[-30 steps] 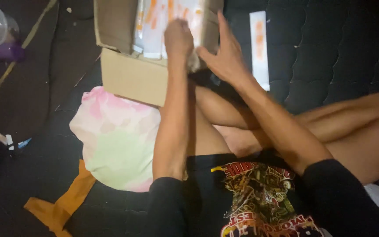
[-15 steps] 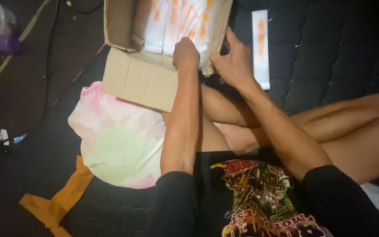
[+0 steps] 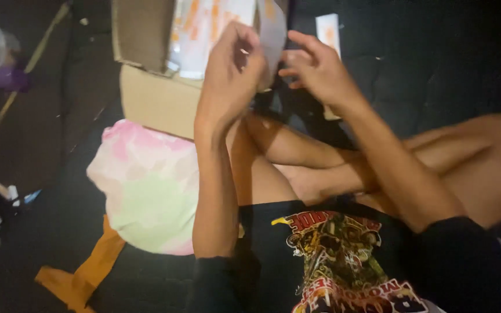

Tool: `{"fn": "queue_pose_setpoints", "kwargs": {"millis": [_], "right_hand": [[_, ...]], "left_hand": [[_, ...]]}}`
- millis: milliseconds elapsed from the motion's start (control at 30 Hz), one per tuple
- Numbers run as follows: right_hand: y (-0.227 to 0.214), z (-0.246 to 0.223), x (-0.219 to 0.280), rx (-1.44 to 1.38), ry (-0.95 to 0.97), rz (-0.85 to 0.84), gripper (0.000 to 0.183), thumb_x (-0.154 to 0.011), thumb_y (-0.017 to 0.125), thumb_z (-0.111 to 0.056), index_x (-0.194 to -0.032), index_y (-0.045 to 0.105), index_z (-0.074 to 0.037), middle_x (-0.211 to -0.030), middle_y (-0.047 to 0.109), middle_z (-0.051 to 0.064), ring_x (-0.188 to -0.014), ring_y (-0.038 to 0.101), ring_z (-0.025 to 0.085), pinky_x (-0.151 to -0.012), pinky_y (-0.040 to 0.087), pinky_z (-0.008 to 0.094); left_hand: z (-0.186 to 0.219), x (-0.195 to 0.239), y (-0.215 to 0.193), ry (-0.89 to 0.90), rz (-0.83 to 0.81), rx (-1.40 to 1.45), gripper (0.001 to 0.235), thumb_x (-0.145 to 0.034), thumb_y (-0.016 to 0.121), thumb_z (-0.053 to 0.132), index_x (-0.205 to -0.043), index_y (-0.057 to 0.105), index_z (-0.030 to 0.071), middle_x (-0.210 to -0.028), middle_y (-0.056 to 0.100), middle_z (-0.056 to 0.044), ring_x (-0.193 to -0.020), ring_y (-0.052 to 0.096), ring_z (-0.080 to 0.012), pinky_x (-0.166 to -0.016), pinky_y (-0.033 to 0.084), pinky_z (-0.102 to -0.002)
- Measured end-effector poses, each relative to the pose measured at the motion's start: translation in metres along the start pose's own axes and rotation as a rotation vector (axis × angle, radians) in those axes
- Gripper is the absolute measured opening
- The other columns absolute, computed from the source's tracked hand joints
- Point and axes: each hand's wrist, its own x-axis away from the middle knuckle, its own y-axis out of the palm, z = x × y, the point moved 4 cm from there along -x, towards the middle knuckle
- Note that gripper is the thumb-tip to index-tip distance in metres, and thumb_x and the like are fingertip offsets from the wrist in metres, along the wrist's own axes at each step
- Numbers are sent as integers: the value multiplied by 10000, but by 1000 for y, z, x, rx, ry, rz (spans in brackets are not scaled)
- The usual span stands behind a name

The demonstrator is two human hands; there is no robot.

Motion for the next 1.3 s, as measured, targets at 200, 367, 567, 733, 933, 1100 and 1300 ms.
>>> {"fn": "queue_pose_setpoints", "kwargs": {"millis": [200, 367, 567, 733, 933, 1100, 1300], "right_hand": [[-84, -22, 64, -547, 95, -5, 444, -1018, 572, -401, -1320, 624, -79, -1181, 746, 168, -1001, 760, 279, -795, 638, 369], [-132, -2, 76, -213, 106, 332, 277, -959, 690, -304, -1199, 647, -173, -1098, 775, 64, -904, 751, 113, -642, 605, 218], [-144, 31, 76, -190, 155, 457, 209, -965, 712, -312, -1117, 720, -170, -1032, 772, 51, -776, 737, 68, -518, 527, 136], [-138, 38, 73, -208, 168, 412, 254, -1036, 592, -320, -1174, 710, -143, -1059, 741, 53, -640, 630, 26, -452, 426, 115], [-137, 43, 74, -347, 169, 369, 286, -1069, 571, -260, -1275, 672, -89, -1069, 738, 90, -658, 698, 59, -505, 497, 139], [-139, 44, 72, -261, 159, 383, 332, -1046, 574, -340, -1281, 666, -124, -1123, 718, 67, -716, 706, 70, -523, 497, 135], [-142, 46, 72, -238, 60, 391, 353, -1039, 618, -338, -1282, 673, -87, -1113, 667, 68, -715, 710, 60, -503, 525, 116]], "left_hand": [[-82, 24, 76, -294, -268, 200, 109, -859, 519, 46, -928, 484, 122, -736, 596, -57, -603, 771, -205, -423, 500, -214], [-141, 24, 91, -257, -233, 120, 108, -915, 597, 135, -1019, 610, 112, -739, 622, -23, -547, 664, -105, -477, 480, -202], [-187, 24, 90, -260, 116, 194, 360, -885, 788, 260, -1183, 675, 92, -828, 701, -20, -572, 582, -74, -529, 481, -201], [-189, 25, 83, -299, 317, 269, 302, -863, 809, 297, -1069, 726, 92, -621, 437, 78, -519, 488, -58, -515, 399, -194], [-181, 27, 88, -167, 311, 168, 306, -1015, 584, 402, -1017, 665, 106, -640, 685, -60, -463, 496, -68, -482, 420, -212], [-181, 28, 88, -249, 330, 177, 450, -980, 599, 467, -1192, 723, 90, -558, 610, -22, -487, 515, -60, -490, 428, -208], [-187, 28, 87, -130, 313, 207, 372, -1004, 611, 439, -1125, 722, 106, -554, 611, -20, -450, 501, -65, -442, 409, -207]]}}
